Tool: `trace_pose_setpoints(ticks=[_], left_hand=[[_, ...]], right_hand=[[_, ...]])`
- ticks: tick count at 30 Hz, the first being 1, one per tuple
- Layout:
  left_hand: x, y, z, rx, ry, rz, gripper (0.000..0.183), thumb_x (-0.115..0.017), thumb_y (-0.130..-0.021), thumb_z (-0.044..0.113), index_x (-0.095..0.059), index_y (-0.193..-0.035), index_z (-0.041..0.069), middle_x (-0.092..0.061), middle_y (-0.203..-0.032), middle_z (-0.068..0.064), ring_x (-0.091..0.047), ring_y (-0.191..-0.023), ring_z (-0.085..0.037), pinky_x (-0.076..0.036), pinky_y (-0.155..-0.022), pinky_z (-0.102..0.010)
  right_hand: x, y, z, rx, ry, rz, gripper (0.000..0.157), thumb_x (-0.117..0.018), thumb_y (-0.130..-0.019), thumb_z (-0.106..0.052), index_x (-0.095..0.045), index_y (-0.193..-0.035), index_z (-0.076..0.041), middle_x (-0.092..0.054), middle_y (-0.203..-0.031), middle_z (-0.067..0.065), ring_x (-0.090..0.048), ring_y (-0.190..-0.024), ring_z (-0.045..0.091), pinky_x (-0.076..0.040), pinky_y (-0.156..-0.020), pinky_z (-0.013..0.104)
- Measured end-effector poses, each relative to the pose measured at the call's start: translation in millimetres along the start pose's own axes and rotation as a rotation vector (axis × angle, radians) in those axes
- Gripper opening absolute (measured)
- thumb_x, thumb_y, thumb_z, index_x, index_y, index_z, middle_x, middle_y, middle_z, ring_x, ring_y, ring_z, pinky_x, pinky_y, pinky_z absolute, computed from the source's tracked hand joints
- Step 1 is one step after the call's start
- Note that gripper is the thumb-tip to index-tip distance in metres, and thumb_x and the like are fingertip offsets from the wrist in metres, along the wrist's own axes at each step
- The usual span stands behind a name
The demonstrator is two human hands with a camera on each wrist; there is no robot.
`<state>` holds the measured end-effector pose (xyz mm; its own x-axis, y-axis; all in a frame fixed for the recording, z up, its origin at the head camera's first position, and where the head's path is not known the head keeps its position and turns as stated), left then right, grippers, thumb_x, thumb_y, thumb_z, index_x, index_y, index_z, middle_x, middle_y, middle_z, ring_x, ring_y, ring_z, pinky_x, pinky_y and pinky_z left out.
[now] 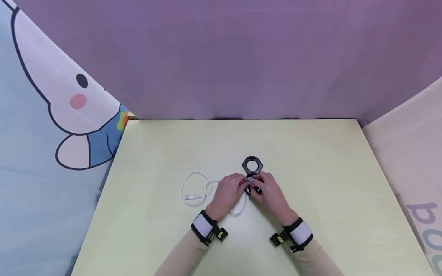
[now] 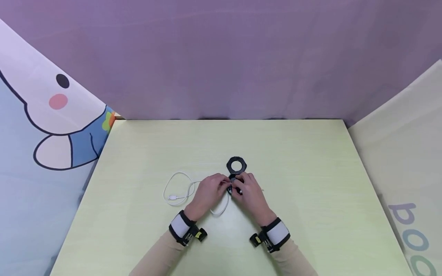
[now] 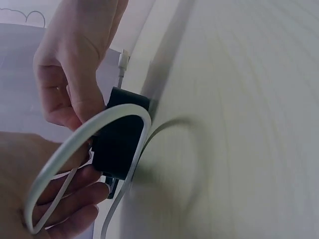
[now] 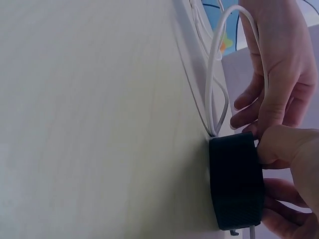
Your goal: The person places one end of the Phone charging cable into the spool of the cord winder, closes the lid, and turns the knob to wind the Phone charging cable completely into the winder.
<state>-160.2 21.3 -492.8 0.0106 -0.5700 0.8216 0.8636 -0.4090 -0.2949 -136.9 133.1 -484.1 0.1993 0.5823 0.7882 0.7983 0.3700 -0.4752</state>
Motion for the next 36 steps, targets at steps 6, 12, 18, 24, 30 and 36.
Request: trace_pose_setpoints(ticks=[6, 12, 18, 24, 30, 36], left_hand=[[-2.9, -0.9, -1.1, 0.031, 0.007, -0.007, 0.013, -0.062, -0.09, 0.025, -0.071, -0.092, 0.016, -0.069, -0.085, 0.005, -0.062, -0.075, -0.007, -0.052, -0.063, -0.024], [-3.7, -1.9, -0.9, 0.041, 0.009, -0.009, 0.012, -0.061, -0.09, 0.022, -0.069, -0.093, 0.013, -0.068, -0.087, 0.003, -0.062, -0.076, -0.009, -0.052, -0.063, -0.025], [-4.8, -0.5, -1.9, 0.042, 0.009, -0.019, 0.012, -0.06, -0.091, 0.021, -0.067, -0.093, 0.013, -0.067, -0.089, 0.002, -0.062, -0.078, -0.011, -0.052, -0.064, -0.027], [-4.7, 2.1, 0.9, 0.007, -0.016, -0.053, 0.013, -0.058, -0.093, 0.02, -0.068, -0.096, 0.012, -0.067, -0.089, 0.002, -0.062, -0.078, -0.012, -0.052, -0.066, -0.027], [-1.2, 3.7, -0.4, -0.009, -0.016, -0.015, 0.017, -0.059, -0.092, 0.024, -0.072, -0.094, 0.013, -0.066, -0.085, 0.003, -0.06, -0.075, -0.009, -0.052, -0.064, -0.026], [2.8, 1.7, 0.4, 0.0, -0.049, 0.009, 0.016, -0.059, -0.092, 0.023, -0.073, -0.093, 0.014, -0.064, -0.084, 0.004, -0.059, -0.074, -0.009, -0.051, -0.063, -0.025]], right_hand=[[2.6, 0.5, -0.8, -0.018, 0.0, 0.02, 0.01, -0.071, -0.073, -0.008, -0.068, -0.082, -0.008, -0.061, -0.095, 0.011, -0.051, -0.088, 0.025, -0.051, -0.071, 0.038], [3.7, -1.3, -1.2, -0.02, 0.004, 0.014, 0.012, -0.073, -0.072, -0.008, -0.068, -0.083, -0.009, -0.061, -0.094, 0.009, -0.052, -0.088, 0.025, -0.052, -0.072, 0.037], [2.6, -0.9, 0.1, -0.04, -0.047, 0.007, 0.011, -0.074, -0.071, -0.006, -0.072, -0.082, -0.007, -0.062, -0.096, 0.013, -0.051, -0.09, 0.027, -0.051, -0.074, 0.041], [1.8, 1.7, 0.4, -0.049, -0.08, 0.016, 0.009, -0.074, -0.071, -0.006, -0.074, -0.08, -0.006, -0.062, -0.097, 0.014, -0.051, -0.089, 0.026, -0.051, -0.073, 0.04], [2.9, 0.1, 1.7, -0.083, -0.091, -0.012, 0.026, -0.075, -0.075, -0.009, -0.067, -0.099, -0.002, -0.063, -0.1, 0.011, -0.053, -0.093, 0.024, -0.051, -0.078, 0.039], [3.0, -3.1, 6.5, -0.162, -0.1, -0.062, 0.051, -0.075, -0.078, -0.012, -0.053, -0.122, 0.001, -0.063, -0.106, 0.015, -0.053, -0.096, 0.023, -0.05, -0.082, 0.039]])
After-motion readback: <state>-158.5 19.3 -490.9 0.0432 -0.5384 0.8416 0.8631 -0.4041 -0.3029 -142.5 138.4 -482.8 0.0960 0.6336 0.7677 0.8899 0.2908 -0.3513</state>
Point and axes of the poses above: each hand's wrist, its own y-axis away from the middle knuckle, its own x-axis out of the back of the hand, z = x × y, the point moved 8 cm from there along -y, towards the middle knuckle
